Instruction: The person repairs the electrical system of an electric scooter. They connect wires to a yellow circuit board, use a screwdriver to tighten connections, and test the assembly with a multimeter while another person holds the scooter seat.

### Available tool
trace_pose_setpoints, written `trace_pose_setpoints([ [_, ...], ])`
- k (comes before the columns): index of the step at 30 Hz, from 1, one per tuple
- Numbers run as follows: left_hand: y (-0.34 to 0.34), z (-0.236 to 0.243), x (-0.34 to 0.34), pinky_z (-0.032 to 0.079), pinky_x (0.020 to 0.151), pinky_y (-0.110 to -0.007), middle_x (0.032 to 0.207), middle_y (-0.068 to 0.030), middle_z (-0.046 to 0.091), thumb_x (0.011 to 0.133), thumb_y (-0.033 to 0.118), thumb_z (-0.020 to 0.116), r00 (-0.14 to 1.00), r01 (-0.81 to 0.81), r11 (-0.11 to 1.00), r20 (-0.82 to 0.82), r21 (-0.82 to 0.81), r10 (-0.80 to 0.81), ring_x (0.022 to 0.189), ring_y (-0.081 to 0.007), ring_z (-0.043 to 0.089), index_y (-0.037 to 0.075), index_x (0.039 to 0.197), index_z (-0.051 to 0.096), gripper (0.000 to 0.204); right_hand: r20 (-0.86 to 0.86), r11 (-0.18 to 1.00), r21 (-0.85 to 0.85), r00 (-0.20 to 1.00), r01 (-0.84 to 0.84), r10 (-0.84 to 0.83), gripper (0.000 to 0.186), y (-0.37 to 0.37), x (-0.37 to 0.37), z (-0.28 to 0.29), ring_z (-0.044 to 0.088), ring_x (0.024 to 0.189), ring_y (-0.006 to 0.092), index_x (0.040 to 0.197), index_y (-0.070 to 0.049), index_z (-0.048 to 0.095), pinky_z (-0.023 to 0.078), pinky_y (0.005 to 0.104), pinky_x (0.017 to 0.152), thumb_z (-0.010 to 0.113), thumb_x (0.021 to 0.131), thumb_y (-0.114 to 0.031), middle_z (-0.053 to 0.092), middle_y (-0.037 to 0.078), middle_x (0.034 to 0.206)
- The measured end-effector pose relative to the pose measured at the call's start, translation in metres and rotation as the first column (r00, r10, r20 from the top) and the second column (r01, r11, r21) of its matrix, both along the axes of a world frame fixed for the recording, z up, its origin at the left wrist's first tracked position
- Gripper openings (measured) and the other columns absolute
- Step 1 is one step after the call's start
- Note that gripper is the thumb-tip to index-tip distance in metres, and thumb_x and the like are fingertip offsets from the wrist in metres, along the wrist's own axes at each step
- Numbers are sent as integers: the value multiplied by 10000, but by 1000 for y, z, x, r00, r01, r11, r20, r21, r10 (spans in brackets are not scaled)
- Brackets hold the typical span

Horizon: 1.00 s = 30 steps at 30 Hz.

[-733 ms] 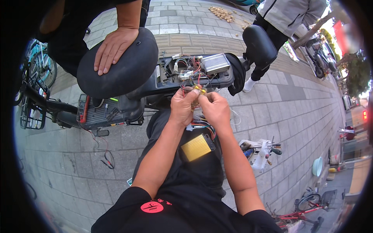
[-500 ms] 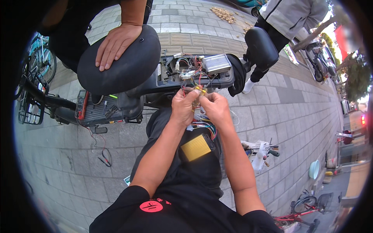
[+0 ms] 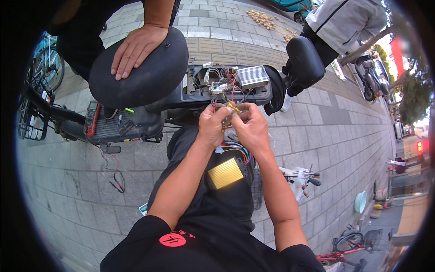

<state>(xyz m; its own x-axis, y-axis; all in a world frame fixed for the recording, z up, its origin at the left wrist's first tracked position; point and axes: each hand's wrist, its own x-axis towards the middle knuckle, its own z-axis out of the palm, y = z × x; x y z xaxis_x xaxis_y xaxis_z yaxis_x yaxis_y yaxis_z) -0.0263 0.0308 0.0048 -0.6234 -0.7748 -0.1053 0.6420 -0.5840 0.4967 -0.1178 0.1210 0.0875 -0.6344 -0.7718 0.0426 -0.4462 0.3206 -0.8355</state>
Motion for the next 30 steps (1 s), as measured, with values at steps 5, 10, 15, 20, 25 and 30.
trace_pose_setpoints([
  [5, 0, 2, 2, 617, 858, -341, 1071, -110, 757, 958, 23, 711, 1000, -1, 1000, -22, 2, 1, 918, -178, 742, 11, 1070, 678, 117, 7, 999, -27, 1000, 25, -24, 363, -5, 2, -5, 757, 822, 234, 1170, 37, 669, 585, 366, 760, 755, 922, -214, 789, 176, 917],
  [10, 0, 1, -2, 623, 836, -330, 1066, -102, 762, 974, 14, 711, 998, -49, 998, 47, -44, 51, 893, -163, 744, 4, 1085, 672, 118, 157, 994, -109, 988, 14, 4, 309, -8, -4, -20, 686, 779, 99, 1180, 56, 640, 538, 279, 681, 758, 961, -127, 776, 111, 908],
  [15, 2, -3, -5, 623, 865, -332, 1098, -135, 776, 991, -3, 718, 991, -90, 992, 96, -88, 98, 923, -173, 749, 30, 1053, 650, 98, 185, 994, -97, 981, -45, 63, 320, -2, -6, -16, 679, 809, 90, 1225, 61, 627, 518, 255, 677, 755, 984, -107, 770, 103, 937],
  [20, 4, 0, -7, 622, 864, -327, 1083, -126, 783, 990, -2, 730, 988, -103, 988, 103, -119, 115, 918, -163, 748, 33, 1043, 646, 106, 165, 998, -50, 985, -34, 42, 367, -2, -10, -12, 693, 807, 108, 1238, 75, 682, 537, 268, 697, 766, 966, -156, 777, 112, 933],
  [25, 1, -4, -7, 621, 827, -303, 1077, -116, 785, 987, 13, 745, 989, -92, 988, 104, -127, 106, 896, -145, 743, 27, 1065, 655, 120, 242, 997, 37, 968, -74, 63, 418, -12, -26, -7, 735, 817, 150, 1198, 104, 738, 587, 306, 730, 765, 941, -224, 798, 139, 958],
  [30, 3, 2, -3, 619, 824, -281, 1068, -97, 776, 977, 11, 762, 986, -78, 987, 138, -143, 98, 891, -127, 737, 16, 1084, 655, 150, 313, 984, 121, 946, -131, 87, 320, -14, -27, 17, 722, 734, 126, 1162, 70, 741, 555, 263, 634, 746, 942, -163, 771, 91, 889],
])
